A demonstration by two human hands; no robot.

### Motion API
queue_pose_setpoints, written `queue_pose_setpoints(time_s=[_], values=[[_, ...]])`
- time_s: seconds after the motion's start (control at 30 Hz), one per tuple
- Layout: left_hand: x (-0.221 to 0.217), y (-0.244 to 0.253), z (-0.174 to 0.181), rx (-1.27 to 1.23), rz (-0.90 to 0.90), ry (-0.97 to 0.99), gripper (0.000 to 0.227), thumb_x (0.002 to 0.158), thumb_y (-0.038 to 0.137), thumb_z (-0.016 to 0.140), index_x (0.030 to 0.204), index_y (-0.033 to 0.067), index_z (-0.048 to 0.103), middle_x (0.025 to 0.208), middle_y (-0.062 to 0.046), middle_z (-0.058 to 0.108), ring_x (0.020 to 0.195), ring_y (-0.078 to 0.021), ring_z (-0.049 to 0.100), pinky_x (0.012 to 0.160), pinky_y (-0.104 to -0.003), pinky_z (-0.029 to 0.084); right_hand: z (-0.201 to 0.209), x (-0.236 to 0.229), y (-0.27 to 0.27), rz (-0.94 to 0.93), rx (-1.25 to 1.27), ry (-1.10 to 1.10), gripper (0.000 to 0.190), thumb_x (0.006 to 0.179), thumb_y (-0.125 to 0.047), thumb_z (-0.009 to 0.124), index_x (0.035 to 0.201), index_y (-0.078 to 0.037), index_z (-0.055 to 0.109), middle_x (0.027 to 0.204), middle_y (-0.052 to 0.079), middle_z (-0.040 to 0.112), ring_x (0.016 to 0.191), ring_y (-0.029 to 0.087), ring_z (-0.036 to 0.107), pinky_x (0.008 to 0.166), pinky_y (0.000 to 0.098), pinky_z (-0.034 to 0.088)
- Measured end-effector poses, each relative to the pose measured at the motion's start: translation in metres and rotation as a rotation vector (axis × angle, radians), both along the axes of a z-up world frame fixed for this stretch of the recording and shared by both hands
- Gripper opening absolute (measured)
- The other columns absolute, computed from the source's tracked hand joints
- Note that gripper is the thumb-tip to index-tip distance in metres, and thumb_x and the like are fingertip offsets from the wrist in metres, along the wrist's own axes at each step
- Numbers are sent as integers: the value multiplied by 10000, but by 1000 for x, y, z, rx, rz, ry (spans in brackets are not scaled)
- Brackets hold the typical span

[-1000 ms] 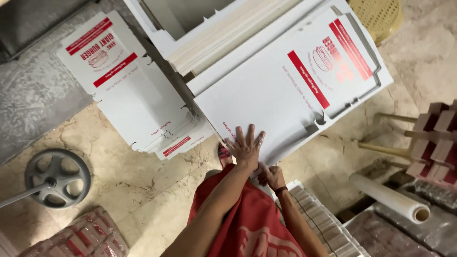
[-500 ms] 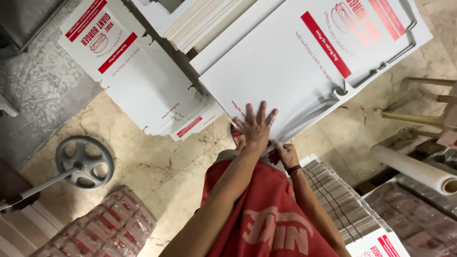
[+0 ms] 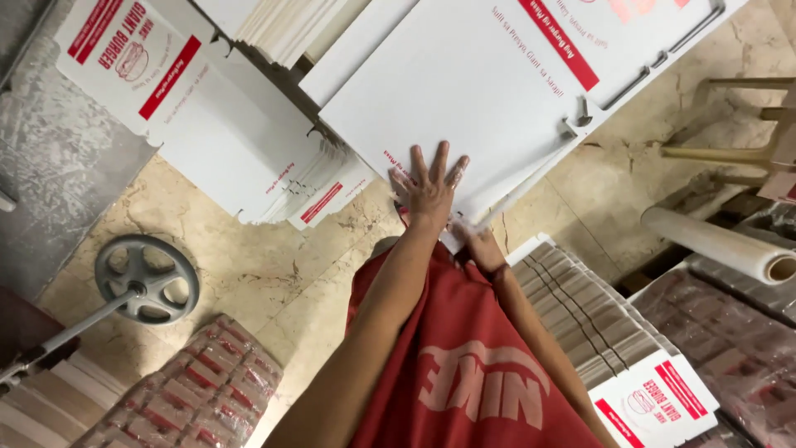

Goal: The person folds flat cardboard boxes labeled 'GIANT BURGER' into their box shape. They repeatedly pick up the flat sheets, fold the sides, and stack the finished boxes. The person also handles a large stack of pre-folded box parts, lifting and rearranging them.

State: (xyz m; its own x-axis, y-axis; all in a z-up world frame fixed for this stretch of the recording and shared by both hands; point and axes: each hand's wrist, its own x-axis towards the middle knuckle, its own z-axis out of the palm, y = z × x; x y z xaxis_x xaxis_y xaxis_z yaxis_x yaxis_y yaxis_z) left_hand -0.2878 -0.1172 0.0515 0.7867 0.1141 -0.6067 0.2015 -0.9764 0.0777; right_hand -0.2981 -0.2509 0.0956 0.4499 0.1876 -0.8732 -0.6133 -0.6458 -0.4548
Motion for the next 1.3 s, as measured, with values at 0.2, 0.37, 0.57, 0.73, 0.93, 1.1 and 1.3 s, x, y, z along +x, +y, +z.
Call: queue_pose_setpoints(time_s=[0.2, 0.37, 0.57, 0.73, 0.93, 1.1, 1.3], values=[[24, 7, 20, -11, 37, 20, 1114, 885, -19, 680, 1649, 416, -3, 1714, -131, -170, 1489, -631, -51, 948, -963, 170, -29, -16, -33, -261, 391, 46, 373, 1036, -278, 607, 996, 93, 618, 621, 293, 653, 435, 328, 676, 398, 402, 589], [47, 50, 7, -159, -70, 44, 866, 861, 88, 711, 1599, 372, 359, 1723, -95, 142, 1525, -545, 119, 1063, -886, 182, 40, 22, -4, -266, 328, 225, 405, 942, -262, 642, 1044, 129, 669, 629, 313, 641, 434, 372, 666, 398, 430, 579], [68, 113, 38, -83, -7, 176, 1384, 637, 353, 986, 1664, 390, 60, 1711, -81, -186, 1498, -592, -106, 1031, -916, 180, 15, 12, -6, -298, 317, 213, 389, 938, -168, 621, 1205, 116, 625, 855, 385, 667, 461, 374, 666, 365, 398, 541], [74, 109, 74, -59, -11, 219, 1386, 662, 330, 982, 1659, 401, 23, 1700, -98, -204, 1487, -596, -113, 1033, -901, 230, 56, 18, 15, -3, 294, -54, 486, 957, -275, 650, 1177, 158, 643, 971, 372, 658, 845, 464, 652, 745, 516, 545], [74, 109, 68, -4, -22, 185, 1245, 783, 263, 891, 1650, 424, 11, 1706, -121, -167, 1490, -611, -46, 1042, -796, 398, 84, 32, 28, -48, 416, -97, 307, 882, -203, 757, 1003, 78, 727, 779, 220, 685, 627, 309, 687, 561, 413, 621], [90, 114, 85, -24, -21, 175, 1321, 736, 283, 937, 1649, 430, -7, 1704, -92, -205, 1484, -612, -98, 1044, -818, 376, 25, 26, -28, -36, 305, 56, 365, 927, -238, 662, 1071, 87, 745, 765, 279, 703, 544, 368, 698, 448, 447, 575], [106, 149, 27, -135, -44, 198, 945, 823, 622, 786, 1604, 453, 282, 1725, -64, -29, 1486, -626, 57, 1149, -818, 189, -17, 31, -49, -25, 229, 364, 415, 925, -251, 618, 980, 154, 686, 753, 337, 704, 586, 397, 729, 527, 480, 595]])
